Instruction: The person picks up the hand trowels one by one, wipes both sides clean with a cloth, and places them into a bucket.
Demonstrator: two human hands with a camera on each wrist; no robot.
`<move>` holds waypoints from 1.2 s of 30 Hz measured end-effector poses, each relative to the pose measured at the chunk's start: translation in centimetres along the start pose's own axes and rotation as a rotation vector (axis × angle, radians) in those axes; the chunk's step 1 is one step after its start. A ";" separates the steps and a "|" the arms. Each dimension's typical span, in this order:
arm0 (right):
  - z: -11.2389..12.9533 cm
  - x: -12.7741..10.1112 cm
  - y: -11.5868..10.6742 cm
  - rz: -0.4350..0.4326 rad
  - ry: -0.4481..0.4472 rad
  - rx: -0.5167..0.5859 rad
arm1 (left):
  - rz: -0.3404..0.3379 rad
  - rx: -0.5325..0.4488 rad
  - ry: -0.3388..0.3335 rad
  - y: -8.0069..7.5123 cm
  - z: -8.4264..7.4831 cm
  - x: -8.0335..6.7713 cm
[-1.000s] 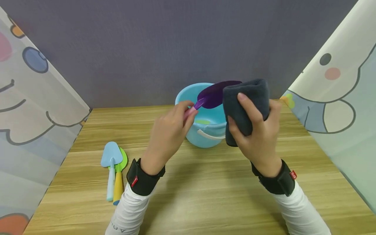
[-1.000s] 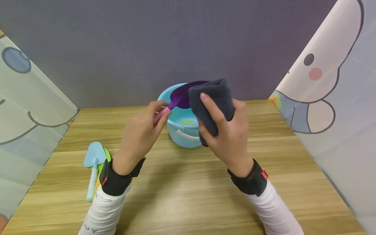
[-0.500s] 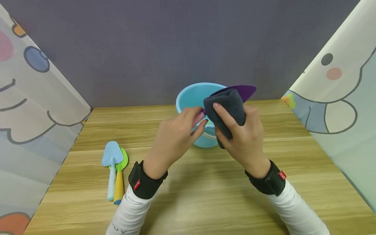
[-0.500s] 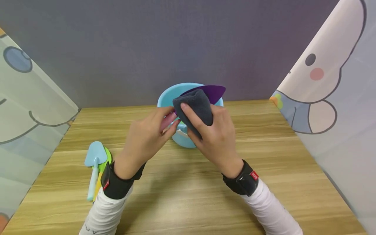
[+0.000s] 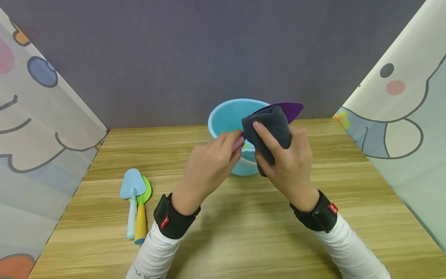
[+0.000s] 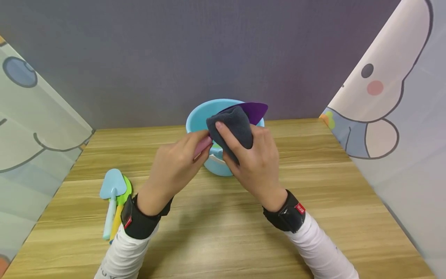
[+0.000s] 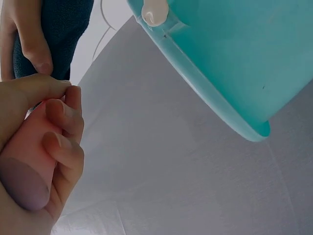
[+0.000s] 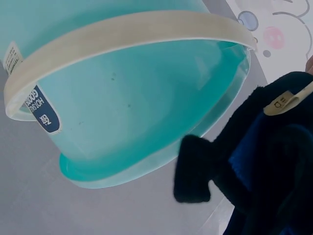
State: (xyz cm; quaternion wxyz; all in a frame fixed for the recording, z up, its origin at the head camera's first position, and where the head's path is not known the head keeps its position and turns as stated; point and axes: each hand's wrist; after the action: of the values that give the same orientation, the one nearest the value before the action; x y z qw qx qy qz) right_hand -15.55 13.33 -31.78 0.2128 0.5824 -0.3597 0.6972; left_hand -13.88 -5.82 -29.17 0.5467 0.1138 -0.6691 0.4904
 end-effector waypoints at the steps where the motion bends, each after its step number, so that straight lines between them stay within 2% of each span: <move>1: 0.0 0.0 0.0 -0.001 0.001 -0.003 | -0.002 0.000 0.000 0.1 0.0 0.0; 36: -0.6 0.1 -0.1 -0.051 0.081 -0.061 | 0.014 -0.012 0.000 0.3 -0.1 -0.2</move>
State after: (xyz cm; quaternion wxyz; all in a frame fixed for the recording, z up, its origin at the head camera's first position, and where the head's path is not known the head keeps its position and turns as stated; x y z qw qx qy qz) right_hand -15.84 13.82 -31.70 0.2623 0.5561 -0.3569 0.7033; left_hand -13.97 -5.70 -29.53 0.5441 0.1055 -0.6728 0.4901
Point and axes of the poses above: each hand's wrist, its own x-axis towards the middle knuckle, its own y-axis out of the palm, z = x × y, and after that the axes turned 5 degrees about -z, right-handed
